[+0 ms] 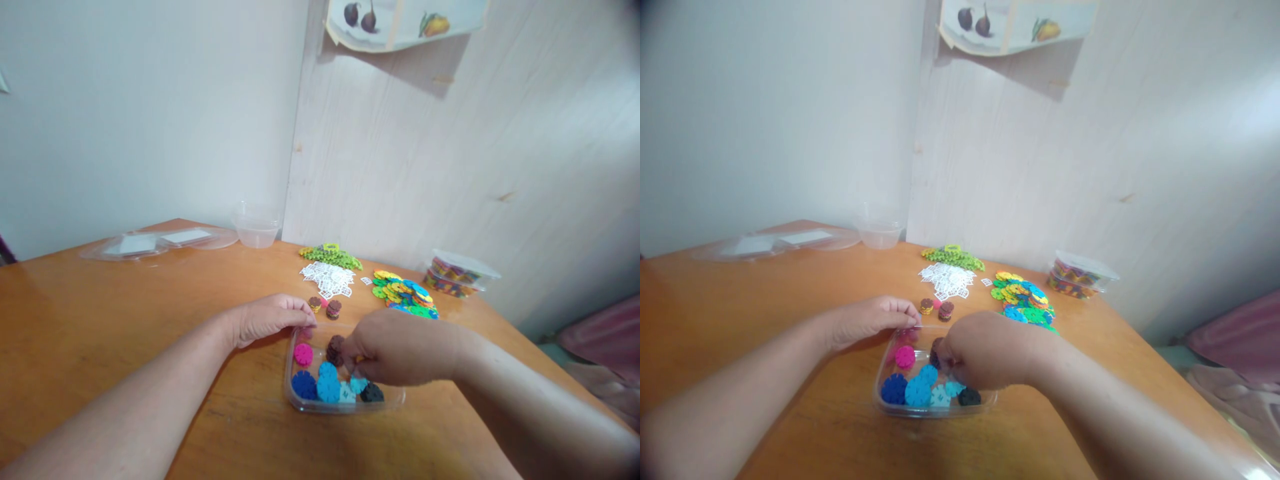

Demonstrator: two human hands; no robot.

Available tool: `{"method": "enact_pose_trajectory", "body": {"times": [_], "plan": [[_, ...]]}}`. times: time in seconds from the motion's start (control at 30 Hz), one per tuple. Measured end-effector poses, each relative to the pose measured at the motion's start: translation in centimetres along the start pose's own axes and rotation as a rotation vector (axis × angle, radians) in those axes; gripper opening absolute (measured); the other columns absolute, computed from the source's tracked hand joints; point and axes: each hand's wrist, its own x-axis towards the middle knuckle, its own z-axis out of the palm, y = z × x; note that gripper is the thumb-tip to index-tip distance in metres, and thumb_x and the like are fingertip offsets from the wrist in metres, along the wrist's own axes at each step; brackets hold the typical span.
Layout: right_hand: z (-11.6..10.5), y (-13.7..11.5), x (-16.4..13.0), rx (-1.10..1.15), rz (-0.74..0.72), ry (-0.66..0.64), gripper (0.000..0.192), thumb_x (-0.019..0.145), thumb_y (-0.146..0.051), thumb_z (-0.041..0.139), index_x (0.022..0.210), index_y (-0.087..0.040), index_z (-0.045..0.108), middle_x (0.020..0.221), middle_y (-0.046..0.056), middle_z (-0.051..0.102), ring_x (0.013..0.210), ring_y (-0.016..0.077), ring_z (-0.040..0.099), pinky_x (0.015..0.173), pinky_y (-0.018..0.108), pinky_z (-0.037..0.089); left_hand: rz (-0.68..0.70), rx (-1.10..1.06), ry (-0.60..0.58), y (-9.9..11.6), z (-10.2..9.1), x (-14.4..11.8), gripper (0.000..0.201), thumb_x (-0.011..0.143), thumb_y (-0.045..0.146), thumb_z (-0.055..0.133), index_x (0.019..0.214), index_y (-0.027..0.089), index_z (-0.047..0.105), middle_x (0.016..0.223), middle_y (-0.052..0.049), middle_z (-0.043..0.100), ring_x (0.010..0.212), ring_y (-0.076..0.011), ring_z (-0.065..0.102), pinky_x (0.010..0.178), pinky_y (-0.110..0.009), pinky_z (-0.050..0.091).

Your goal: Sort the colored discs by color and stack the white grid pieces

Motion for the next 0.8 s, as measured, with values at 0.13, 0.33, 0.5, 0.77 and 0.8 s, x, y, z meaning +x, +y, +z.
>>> {"method": "enact_pose_trajectory", "body": {"times": [0.13,0.33,0.5,0.77,0.8], "plan": [[-0.1,0.4,0.1,0.102,-0.007,0.003,0.027,0.090,-0.031,0.046,0.099,-0.025,0.071,0.084,0.001,0.071,0.068,0.0134,0.058,0.061,0.024,0.036,0.013,0.000,-0.005,0.1,0.1,0.0,0.032,0.075,0.046,0.067,0.084,0.015,0.068,0.088,-0.006,0.071,0.082,-0.0186,0.061,0.079,-0.030,0.044],[0.7,0.1,0.9,0.139,-0.006,-0.047,0.027,0.089,-0.028,0.046,0.094,-0.021,0.071,0.079,0.001,0.070,0.061,0.0120,0.054,0.059,0.023,0.036,0.013,0.012,0.005,0.1,0.1,0.0,0.032,0.075,0.046,0.067,0.086,0.016,0.068,0.089,-0.006,0.071,0.084,-0.0191,0.062,0.081,-0.031,0.044],[1.0,0.3,0.8,0.127,0.007,-0.010,0.026,0.088,-0.028,0.048,0.099,-0.025,0.072,0.082,0.000,0.072,0.068,0.0135,0.060,0.062,0.024,0.037,0.019,0.005,0.006,0.0,0.1,0.0,0.032,0.075,0.046,0.066,0.085,0.016,0.068,0.089,-0.006,0.071,0.084,-0.0195,0.061,0.082,-0.031,0.043],[0.8,-0.3,0.4,-0.198,-0.006,0.006,0.029,0.083,-0.020,0.054,0.107,-0.028,0.067,0.077,0.002,0.071,0.064,0.0155,0.061,0.056,0.026,0.030,0.014,0.012,0.001,-0.1,0.0,0.0,0.033,0.075,0.047,0.067,0.087,0.016,0.068,0.089,-0.006,0.071,0.084,-0.0195,0.061,0.081,-0.031,0.043],[0.8,-0.5,0.4,-0.242,-0.032,-0.009,0.029,0.081,-0.019,0.056,0.107,-0.027,0.067,0.075,0.002,0.070,0.061,0.0151,0.059,0.054,0.026,0.028,0.014,0.015,-0.002,-0.1,0.0,0.1,0.034,0.075,0.047,0.066,0.088,0.015,0.068,0.089,-0.006,0.071,0.084,-0.0194,0.061,0.081,-0.031,0.043]]}}
